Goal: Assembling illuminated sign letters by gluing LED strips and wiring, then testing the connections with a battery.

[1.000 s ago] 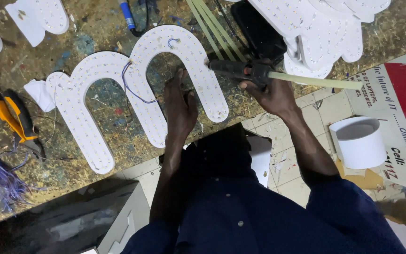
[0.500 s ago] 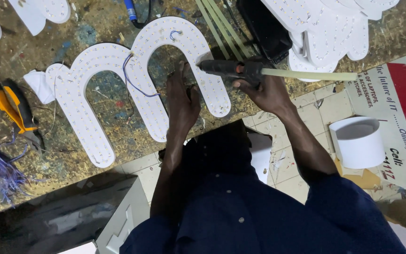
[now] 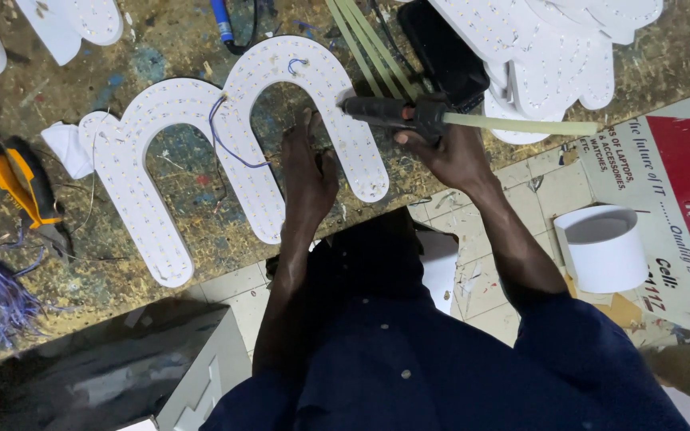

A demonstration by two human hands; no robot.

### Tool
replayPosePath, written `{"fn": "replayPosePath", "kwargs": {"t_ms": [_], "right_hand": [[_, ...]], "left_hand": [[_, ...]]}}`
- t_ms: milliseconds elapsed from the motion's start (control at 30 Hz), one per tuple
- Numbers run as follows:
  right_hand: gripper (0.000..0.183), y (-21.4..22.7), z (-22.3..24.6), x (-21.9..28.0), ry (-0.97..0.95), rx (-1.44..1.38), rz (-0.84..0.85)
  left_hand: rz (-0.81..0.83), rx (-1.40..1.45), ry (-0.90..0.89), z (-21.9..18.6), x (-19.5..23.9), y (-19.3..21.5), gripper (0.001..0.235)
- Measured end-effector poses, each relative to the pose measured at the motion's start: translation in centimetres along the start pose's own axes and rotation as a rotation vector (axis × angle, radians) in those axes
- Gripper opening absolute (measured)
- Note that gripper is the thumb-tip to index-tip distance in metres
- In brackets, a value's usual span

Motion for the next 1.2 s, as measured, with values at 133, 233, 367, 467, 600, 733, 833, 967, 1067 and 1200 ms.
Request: {"fn": "replayPosePath", "kwargs": {"t_ms": [133,233,367,467,600,733,833,967,1067,1200], "right_hand": [[0.037,1.6,1.5,-1.1,-0.026,-0.05,-0.069],[0.038,2.4,2.5,-1.5,-0.006,-0.125,-0.094],[0.042,2.1,2.7,-2.6,0.01,-0.16,-0.085],[0.036,0.8,2.0,-4.4,-0.035,-0.157,-0.153],[0.043,-0.7,2.4,-6.5,-0.024,-0.1,-0.132],[0.043,-1.7,2.2,-7.4,-0.057,-0.032,-0.129],[0.056,-2.6,1.4,-8.6,-0.099,0.03,-0.079],[0.066,-3.8,0.1,-9.3,-0.137,0.072,-0.016],[0.063,-3.8,0.1,-9.4,-0.131,0.071,-0.023],[0.068,-3.9,0.5,-9.0,-0.169,0.071,0.021]], "left_hand": [[-0.005,0.007,-0.095,-2.2,-0.1,0.1,0.07],[0.01,-0.047,-0.238,-11.4,0.5,-0.1,0.054],[-0.079,-0.227,-0.45,-12.7,1.7,2.6,0.031],[-0.242,-0.382,-0.563,-9.6,0.1,7.2,0.027],[-0.279,-0.553,-0.499,-6.2,-2.1,9.9,0.038],[-0.35,-0.657,-0.391,-3.5,-2.2,11.2,0.041],[-0.385,-0.629,-0.329,-4.4,-1.6,11.2,0.047],[-0.393,-0.636,-0.354,-4.9,-1.4,11.0,0.051],[-0.388,-0.617,-0.346,-4.1,-1.4,11.3,0.047],[-0.391,-0.62,-0.315,-3.3,-1.5,11.5,0.044]]}}
Point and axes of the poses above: each hand's wrist, its own x-axis away from the middle knuckle, its own y-axis out of the back of the hand, z = x × y, the point moved 9 cm from there along -x, towards the middle knuckle, and after that the axes turned 15 degrees about x, right-handed, at the moved point
